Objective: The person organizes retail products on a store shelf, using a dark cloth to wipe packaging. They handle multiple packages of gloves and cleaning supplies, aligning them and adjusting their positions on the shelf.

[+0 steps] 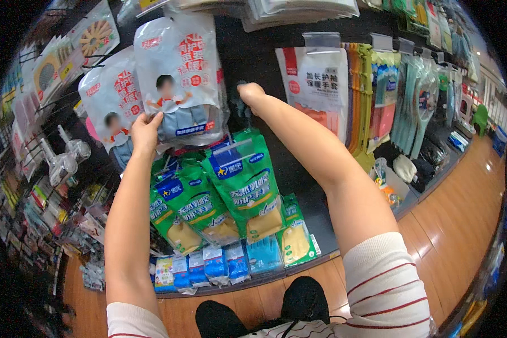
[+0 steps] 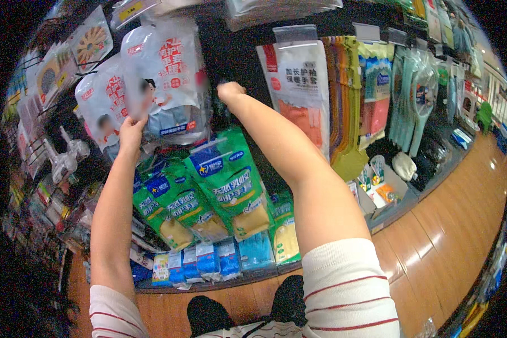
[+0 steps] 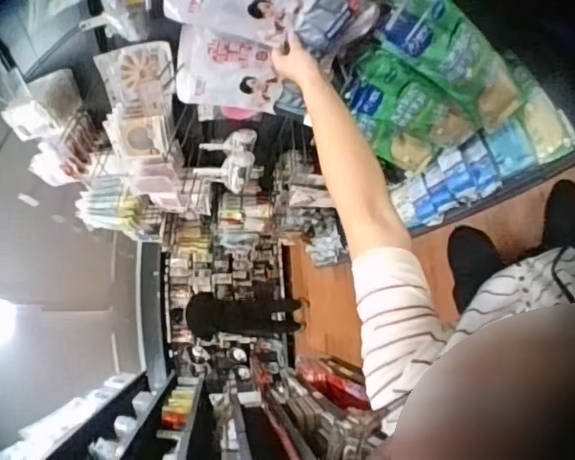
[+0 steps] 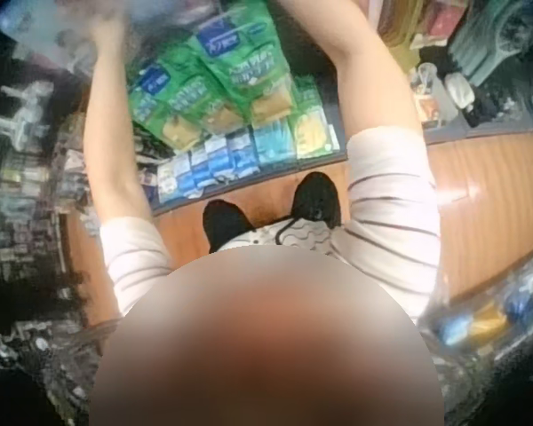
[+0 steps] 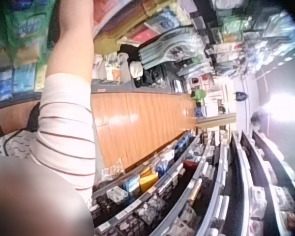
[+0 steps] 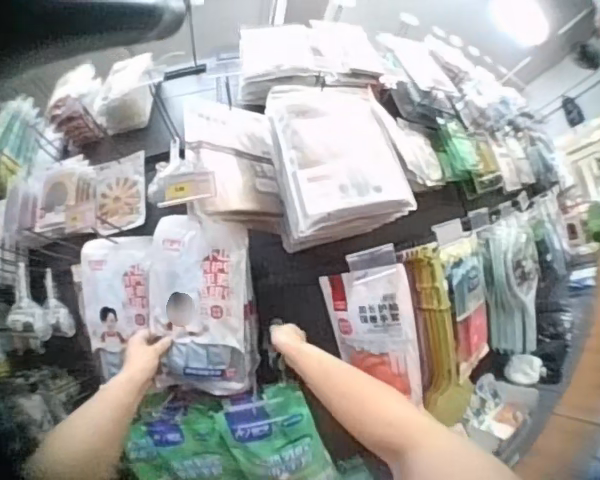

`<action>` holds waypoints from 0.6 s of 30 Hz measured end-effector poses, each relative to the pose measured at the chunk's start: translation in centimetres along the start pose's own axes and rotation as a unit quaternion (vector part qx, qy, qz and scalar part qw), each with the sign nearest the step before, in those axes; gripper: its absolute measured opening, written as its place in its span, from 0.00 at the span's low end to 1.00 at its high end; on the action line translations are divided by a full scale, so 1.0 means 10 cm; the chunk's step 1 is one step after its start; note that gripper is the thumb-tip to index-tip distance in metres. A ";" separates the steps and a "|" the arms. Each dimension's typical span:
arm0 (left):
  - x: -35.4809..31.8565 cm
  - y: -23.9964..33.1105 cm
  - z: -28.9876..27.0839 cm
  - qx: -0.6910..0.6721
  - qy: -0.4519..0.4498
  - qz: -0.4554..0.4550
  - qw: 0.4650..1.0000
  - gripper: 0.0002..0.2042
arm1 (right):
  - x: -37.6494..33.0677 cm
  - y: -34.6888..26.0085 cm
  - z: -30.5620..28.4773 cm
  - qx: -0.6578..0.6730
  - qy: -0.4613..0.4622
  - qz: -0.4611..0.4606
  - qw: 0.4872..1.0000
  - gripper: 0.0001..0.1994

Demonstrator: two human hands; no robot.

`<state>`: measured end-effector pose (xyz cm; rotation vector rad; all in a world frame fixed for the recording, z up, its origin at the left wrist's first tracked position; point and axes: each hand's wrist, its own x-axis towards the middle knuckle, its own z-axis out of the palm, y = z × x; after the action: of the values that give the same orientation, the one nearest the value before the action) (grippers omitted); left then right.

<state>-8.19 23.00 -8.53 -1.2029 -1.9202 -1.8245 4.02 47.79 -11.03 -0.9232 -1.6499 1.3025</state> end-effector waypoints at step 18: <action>-0.03 0.06 0.06 0.118 0.028 0.021 0.992 0.15 | 0.10 0.24 0.20 -0.209 -0.276 -0.070 0.936 0.23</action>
<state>-7.31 23.38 -8.42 -1.0936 -1.9969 -1.5424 1.91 48.39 -13.47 -0.6849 -2.4536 1.1962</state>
